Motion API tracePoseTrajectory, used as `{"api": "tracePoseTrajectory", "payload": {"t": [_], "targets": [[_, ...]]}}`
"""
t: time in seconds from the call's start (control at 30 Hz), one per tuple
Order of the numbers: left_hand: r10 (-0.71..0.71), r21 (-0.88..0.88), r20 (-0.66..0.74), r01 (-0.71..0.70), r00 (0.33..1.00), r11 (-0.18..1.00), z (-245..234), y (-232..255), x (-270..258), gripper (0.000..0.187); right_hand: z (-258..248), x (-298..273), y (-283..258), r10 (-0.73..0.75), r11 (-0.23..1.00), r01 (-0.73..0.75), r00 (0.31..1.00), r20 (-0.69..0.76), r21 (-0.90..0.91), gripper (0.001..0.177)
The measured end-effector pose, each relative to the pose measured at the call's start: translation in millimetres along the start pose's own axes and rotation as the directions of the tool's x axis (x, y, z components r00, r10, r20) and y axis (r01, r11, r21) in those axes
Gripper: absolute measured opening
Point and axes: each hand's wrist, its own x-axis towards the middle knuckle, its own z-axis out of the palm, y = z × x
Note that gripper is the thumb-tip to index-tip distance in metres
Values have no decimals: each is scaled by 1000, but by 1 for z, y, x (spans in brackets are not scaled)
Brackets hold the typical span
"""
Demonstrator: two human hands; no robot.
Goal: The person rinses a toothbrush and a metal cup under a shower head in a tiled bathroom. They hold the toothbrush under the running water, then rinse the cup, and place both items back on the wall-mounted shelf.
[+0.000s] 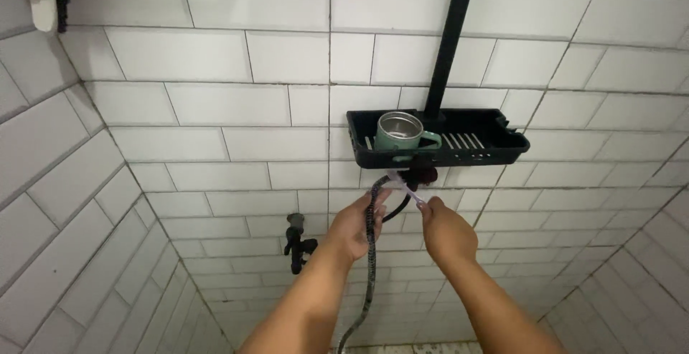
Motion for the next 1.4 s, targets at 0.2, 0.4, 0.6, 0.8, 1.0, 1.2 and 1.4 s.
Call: {"api": "tracePoseTrajectory", "payload": {"t": [0.2,0.4,0.6,0.8,1.0,1.2,1.4], "targets": [[14,86,-42,-10,999,996,10,2,-18,36,20,-5,13,172,936,-235,955,243,263,34],[17,-16,23,-16,1000,1000,2,-6,-5,40,66,74,32,121,992,-124,960,252,-6,33],[22,12,-23,-22,999,1000,9,-4,-12,39,6,-2,-1,233,952,-276,933,275,130,44],[22,-13,4,-22,1000,1000,9,-6,-9,37,71,58,31,-17,997,4,983,182,75,47],[9,13,-57,-8,998,1000,15,-4,-16,38,48,12,23,105,968,-156,964,245,199,47],[13,-58,-45,-15,999,998,14,-8,-7,33,65,49,26,22,994,-47,973,231,102,48],[18,-1,-33,-18,999,1000,12,-3,-15,37,14,-8,6,131,974,-173,957,259,145,46]]}}
